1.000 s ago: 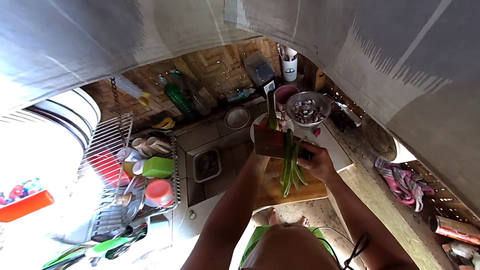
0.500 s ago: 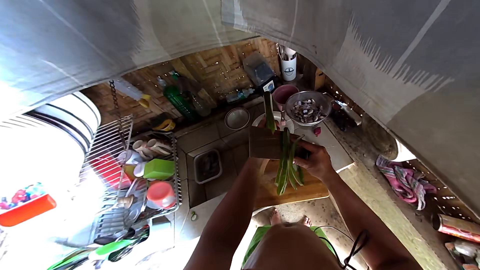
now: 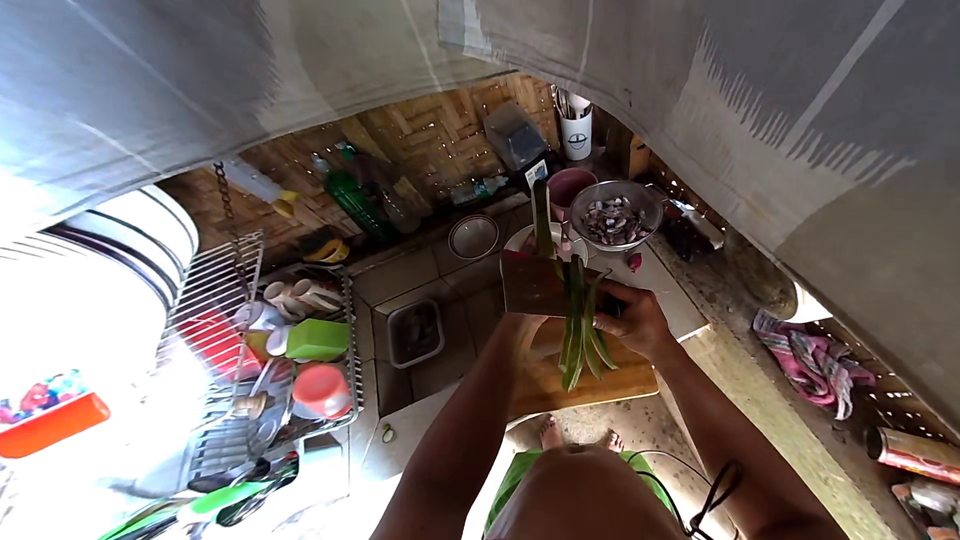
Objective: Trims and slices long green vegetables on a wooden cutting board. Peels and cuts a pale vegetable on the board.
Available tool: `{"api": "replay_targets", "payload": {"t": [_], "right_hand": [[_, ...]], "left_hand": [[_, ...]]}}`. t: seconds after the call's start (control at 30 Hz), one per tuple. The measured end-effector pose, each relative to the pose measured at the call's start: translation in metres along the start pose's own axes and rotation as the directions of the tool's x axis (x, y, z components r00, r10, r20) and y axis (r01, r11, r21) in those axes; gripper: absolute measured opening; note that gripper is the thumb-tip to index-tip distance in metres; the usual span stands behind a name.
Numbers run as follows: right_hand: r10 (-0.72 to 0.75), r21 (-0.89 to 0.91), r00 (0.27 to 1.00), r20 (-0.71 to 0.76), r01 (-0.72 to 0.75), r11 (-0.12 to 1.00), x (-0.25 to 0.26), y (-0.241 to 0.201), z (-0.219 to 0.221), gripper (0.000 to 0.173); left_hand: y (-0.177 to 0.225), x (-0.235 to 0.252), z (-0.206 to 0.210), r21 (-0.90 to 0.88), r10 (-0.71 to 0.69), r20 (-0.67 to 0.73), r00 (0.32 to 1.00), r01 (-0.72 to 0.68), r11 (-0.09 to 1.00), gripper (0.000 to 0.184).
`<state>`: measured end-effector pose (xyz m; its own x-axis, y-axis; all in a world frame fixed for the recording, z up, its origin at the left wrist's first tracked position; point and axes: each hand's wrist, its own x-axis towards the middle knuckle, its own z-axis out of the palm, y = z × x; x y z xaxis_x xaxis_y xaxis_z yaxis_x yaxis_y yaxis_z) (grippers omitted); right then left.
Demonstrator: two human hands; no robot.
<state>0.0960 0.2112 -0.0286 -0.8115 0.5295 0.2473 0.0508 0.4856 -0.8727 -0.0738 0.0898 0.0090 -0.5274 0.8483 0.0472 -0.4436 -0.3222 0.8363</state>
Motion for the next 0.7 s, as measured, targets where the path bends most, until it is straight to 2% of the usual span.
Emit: {"api": "replay_targets", "payload": {"t": [0.17,0.27,0.33,0.53,0.7], "right_hand": [[0.0,0.03,1.0,0.016,-0.001,1.0,0.0,0.001,-0.003,0.065],[-0.018,0.047,1.0,-0.006,0.019,0.999,0.001,0.003,-0.003,0.062],[-0.016,0.065,1.0,-0.003,0.016,0.998,0.001,0.002,-0.003,0.063],[-0.006,0.05,1.0,-0.023,0.007,0.999,0.002,0.003,-0.002,0.063],[-0.003,0.04,0.999,-0.034,0.005,0.999,0.002,0.005,-0.001,0.064]], "left_hand": [[0.003,0.0,0.002,-0.029,0.008,0.106,0.994,-0.004,1.0,0.028],[0.001,0.004,0.005,-0.054,-0.04,0.063,0.997,0.044,0.998,0.036],[0.0,0.005,0.003,-0.093,-0.069,0.085,0.994,0.077,0.993,0.04],[-0.004,0.001,0.009,0.038,-0.013,0.004,1.0,0.012,0.999,0.028],[-0.009,-0.005,0.006,-0.005,-0.026,-0.006,1.0,0.026,1.0,0.027]]}}
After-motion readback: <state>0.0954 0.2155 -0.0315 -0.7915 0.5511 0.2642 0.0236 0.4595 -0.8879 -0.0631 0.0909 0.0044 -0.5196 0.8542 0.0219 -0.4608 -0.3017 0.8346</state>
